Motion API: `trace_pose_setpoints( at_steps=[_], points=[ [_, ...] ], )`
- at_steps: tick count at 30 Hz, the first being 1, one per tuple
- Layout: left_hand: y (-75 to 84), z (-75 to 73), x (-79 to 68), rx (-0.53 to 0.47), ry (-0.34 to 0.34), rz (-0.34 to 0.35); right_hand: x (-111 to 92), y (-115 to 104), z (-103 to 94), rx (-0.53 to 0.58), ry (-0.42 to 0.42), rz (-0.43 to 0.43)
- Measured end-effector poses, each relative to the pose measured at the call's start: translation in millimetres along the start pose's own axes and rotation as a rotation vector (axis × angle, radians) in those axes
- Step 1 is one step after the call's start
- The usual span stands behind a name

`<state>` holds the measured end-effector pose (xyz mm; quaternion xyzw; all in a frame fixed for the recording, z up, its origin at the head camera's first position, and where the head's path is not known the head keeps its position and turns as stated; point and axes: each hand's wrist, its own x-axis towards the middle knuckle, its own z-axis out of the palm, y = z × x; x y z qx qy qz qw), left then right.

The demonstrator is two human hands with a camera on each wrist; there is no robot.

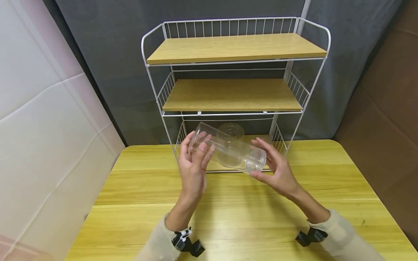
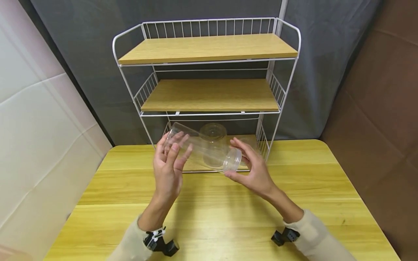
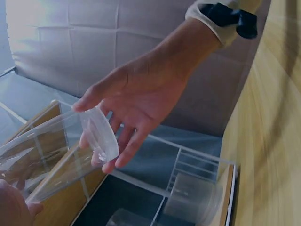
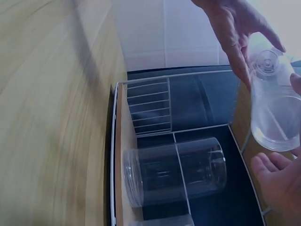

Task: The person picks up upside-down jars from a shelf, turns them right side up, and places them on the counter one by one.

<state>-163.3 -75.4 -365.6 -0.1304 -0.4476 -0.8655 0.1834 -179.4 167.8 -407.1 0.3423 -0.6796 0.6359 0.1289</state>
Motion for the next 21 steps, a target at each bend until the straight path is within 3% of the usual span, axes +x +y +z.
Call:
trace_pose_setpoints(
  at_steps=[5,12,16,21],
  points=[
    [-3.1,1.8,-1.7,-0.036,-0.017,0.004,-2.3,0.3,2.2,0.107,-0.011,0.0],
    [-1.7,-7.8,0.2,-0.024,-0.106,-0.046,-0.9,-7.6,-7.2,0.184,0.029,-0.015],
    [0.6,-15.2,2.9,0.056,-0.144,-0.077,2.7,-14.0,-15.9,0.173,0.045,-0.026],
    [1.5,-24.5,6.4,0.241,-0.193,-0.1,8.4,-22.8,-26.1,0.146,0.07,-0.031]
  ],
)
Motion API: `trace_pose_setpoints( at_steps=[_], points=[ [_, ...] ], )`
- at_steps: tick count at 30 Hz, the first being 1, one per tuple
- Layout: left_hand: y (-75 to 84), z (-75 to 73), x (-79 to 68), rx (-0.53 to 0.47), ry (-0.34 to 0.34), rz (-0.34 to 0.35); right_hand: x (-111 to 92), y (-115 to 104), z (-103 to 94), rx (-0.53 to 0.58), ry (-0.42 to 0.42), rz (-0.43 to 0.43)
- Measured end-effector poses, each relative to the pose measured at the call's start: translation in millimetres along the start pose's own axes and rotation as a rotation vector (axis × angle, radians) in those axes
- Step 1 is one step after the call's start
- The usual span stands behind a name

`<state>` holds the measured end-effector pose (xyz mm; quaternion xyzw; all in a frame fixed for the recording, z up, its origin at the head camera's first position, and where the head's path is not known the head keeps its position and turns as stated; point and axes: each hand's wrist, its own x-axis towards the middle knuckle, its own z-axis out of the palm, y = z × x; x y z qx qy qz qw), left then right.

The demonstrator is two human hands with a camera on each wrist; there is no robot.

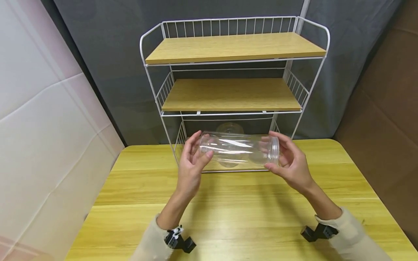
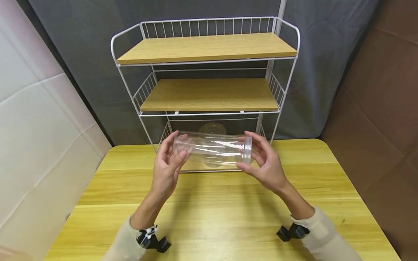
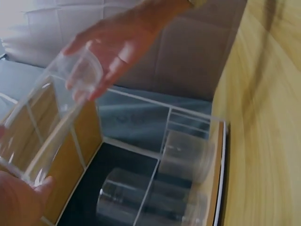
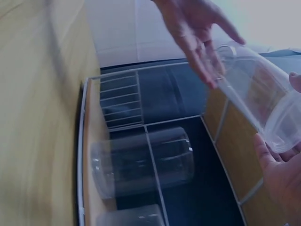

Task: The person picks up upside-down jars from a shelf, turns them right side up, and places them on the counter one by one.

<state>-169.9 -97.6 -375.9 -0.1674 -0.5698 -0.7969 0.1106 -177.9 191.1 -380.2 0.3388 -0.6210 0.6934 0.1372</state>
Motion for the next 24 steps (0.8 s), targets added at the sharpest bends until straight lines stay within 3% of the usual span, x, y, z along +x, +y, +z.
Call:
trace_pose_setpoints(
  at_steps=[5,10,13,18,24],
  points=[
    [-2.0,-10.3,-0.5,0.191,-0.064,-0.003,5.4,-8.9,-8.5,-0.031,0.022,-0.006],
    [-3.2,-25.1,1.3,0.455,-0.09,0.154,10.2,-17.3,-15.9,-0.075,0.046,-0.023],
    [0.9,-36.5,4.2,0.579,-0.041,0.279,12.1,-21.2,-20.7,-0.111,0.05,-0.023],
    [16.3,-55.4,14.6,0.614,0.089,0.458,13.7,-23.9,-32.7,-0.18,0.013,-0.034],
    [35.9,-72.7,33.7,0.641,0.176,0.543,13.3,-23.7,-49.2,-0.342,-0.072,-0.055]
  ],
)
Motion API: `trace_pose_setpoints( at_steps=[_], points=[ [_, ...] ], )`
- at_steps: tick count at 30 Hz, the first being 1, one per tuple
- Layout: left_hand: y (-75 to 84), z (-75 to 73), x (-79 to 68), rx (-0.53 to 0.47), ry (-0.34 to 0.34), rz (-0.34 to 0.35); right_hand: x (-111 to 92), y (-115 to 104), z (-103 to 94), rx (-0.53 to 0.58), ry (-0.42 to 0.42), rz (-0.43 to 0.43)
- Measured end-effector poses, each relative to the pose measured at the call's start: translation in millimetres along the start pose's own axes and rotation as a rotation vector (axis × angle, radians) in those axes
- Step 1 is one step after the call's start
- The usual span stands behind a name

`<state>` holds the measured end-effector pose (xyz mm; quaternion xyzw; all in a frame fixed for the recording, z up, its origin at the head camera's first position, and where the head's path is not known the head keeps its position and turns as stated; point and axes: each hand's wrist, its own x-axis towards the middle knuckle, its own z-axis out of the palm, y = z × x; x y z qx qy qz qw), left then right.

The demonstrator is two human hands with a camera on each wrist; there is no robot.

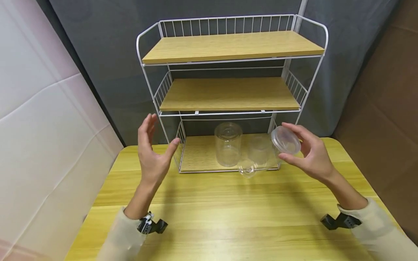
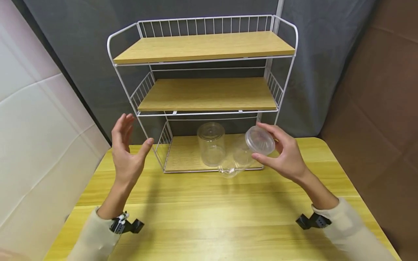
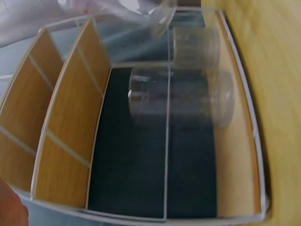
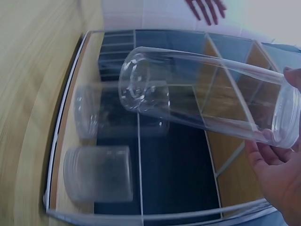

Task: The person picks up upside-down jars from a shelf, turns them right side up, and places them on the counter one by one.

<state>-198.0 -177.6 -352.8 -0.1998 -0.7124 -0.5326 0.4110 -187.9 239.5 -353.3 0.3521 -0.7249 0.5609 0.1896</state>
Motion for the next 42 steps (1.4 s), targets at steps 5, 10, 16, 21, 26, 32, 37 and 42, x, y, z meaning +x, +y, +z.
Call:
trace_pose_setpoints(
  at_steps=[5,10,16,21,26,32,37,42],
  points=[
    [0.0,-7.2,17.5,0.044,0.022,-0.012,-1.9,4.0,-7.5,-0.148,-0.046,-0.009],
    [19.7,-7.1,29.3,0.05,0.011,-0.071,-4.5,8.0,-13.0,-0.271,-0.076,0.007],
    [18.6,-8.3,44.9,0.043,-0.059,-0.097,-12.9,16.5,-22.5,-0.403,-0.106,0.021],
    [-10.9,-11.8,59.7,-0.005,-0.098,-0.127,-21.2,22.9,-33.3,-0.49,-0.117,0.033],
    [-21.6,-12.0,71.1,-0.089,-0.134,-0.158,-28.9,26.6,-43.8,-0.501,-0.115,0.062],
    [-25.2,-6.4,80.8,-0.123,-0.195,-0.201,-36.0,29.1,-52.4,-0.485,-0.096,0.081],
    [-27.6,-2.1,85.5,-0.157,-0.219,-0.207,-41.3,30.2,-61.2,-0.512,-0.06,0.082],
    [-30.1,0.9,87.3,-0.173,-0.225,-0.208,-47.3,30.1,-70.1,-0.565,-0.028,0.106]
  ],
)
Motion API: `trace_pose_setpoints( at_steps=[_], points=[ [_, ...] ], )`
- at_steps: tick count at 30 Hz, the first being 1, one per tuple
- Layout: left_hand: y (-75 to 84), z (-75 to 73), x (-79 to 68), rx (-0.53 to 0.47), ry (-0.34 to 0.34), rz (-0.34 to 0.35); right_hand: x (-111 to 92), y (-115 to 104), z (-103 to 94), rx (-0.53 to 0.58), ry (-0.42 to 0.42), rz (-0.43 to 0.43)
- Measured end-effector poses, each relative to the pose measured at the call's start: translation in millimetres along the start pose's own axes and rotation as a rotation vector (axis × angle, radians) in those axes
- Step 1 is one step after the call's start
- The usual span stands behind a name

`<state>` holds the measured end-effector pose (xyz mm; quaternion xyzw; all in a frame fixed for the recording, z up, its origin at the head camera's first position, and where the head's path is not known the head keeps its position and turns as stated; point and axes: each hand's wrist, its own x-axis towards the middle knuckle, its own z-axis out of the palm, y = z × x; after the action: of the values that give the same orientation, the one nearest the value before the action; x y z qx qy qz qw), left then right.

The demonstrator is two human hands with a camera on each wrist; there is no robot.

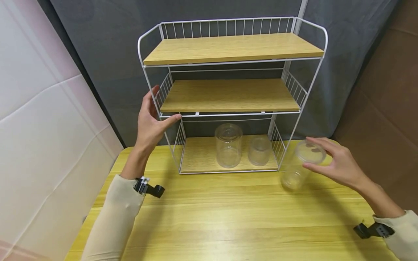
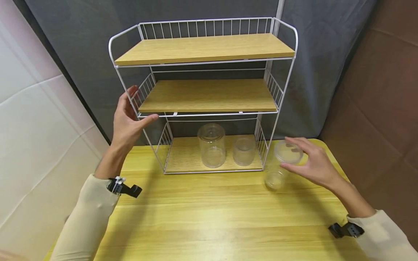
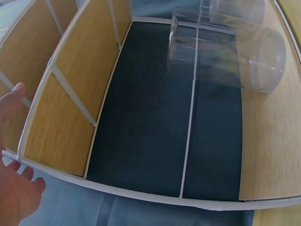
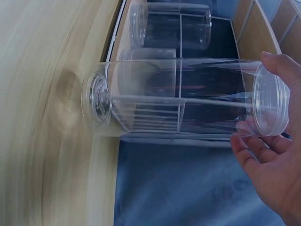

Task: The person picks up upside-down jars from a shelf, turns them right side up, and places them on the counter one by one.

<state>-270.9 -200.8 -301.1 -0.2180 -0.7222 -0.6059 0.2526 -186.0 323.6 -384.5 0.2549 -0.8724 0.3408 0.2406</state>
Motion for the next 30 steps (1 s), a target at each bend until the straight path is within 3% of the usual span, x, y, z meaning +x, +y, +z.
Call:
trace_pose_setpoints(
  at_steps=[4,7,11,18,30],
  points=[
    [11.2,5.0,-3.0,-0.017,-0.001,-0.016,-6.0,6.1,-2.7,-0.033,0.013,0.022],
    [9.0,5.4,-2.6,-0.006,-0.001,-0.015,-10.7,11.3,-3.6,-0.057,0.017,0.046],
    [-5.5,2.7,0.6,0.023,0.007,-0.004,-15.1,17.7,-4.2,-0.067,0.01,0.063],
    [-6.2,4.7,0.4,0.064,0.026,0.006,-20.9,24.6,-2.8,-0.084,0.003,0.089],
    [14.2,13.2,-5.9,0.058,0.034,0.062,-22.8,27.4,-3.1,-0.089,-0.057,0.151]
  ],
)
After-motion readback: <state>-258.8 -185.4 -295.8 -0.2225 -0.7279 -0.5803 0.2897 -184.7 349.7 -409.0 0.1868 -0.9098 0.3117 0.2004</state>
